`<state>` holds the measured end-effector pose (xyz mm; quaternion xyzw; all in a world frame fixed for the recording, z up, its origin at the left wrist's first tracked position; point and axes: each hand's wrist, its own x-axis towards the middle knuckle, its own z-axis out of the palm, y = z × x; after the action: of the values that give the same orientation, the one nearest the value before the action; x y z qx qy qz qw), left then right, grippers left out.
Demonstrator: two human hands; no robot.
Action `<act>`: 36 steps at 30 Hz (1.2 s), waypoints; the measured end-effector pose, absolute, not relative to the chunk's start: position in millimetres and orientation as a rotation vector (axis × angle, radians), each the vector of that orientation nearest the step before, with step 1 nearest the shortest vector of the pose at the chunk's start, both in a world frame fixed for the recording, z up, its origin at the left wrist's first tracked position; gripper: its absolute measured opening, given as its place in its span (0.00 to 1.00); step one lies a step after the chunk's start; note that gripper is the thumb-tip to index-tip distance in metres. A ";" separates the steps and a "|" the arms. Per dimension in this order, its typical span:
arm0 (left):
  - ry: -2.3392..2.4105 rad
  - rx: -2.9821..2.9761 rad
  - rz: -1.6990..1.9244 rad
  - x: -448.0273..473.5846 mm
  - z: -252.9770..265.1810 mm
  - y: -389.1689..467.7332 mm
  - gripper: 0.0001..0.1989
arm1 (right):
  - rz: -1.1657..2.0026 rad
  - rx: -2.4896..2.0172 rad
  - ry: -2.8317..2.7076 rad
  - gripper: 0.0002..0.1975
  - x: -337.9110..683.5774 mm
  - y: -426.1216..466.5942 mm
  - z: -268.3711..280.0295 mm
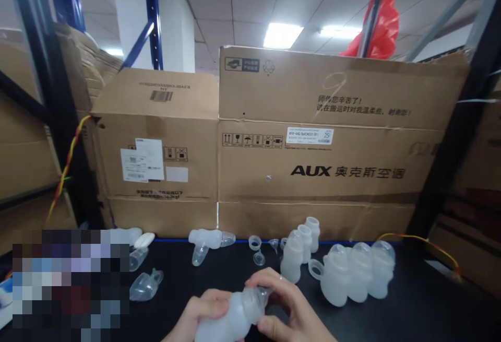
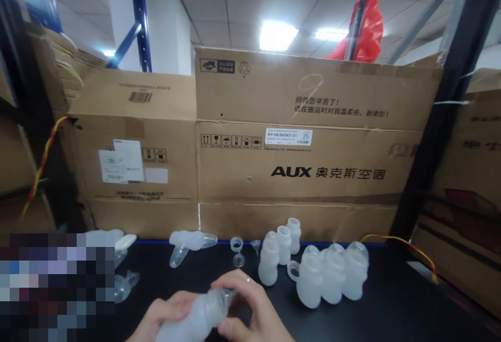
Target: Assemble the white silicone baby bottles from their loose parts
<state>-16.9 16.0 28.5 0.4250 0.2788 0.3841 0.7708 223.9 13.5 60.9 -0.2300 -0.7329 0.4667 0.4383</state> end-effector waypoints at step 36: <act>0.707 1.022 0.730 -8.9 58.0 1.2 0.26 | 1.226 -0.646 -1.733 0.15 220.7 -5.1 81.7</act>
<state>-8.9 1.2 58.0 0.4679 0.3235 0.3344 0.7514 220.7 -5.1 81.7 -0.2608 -0.6994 0.4948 0.4450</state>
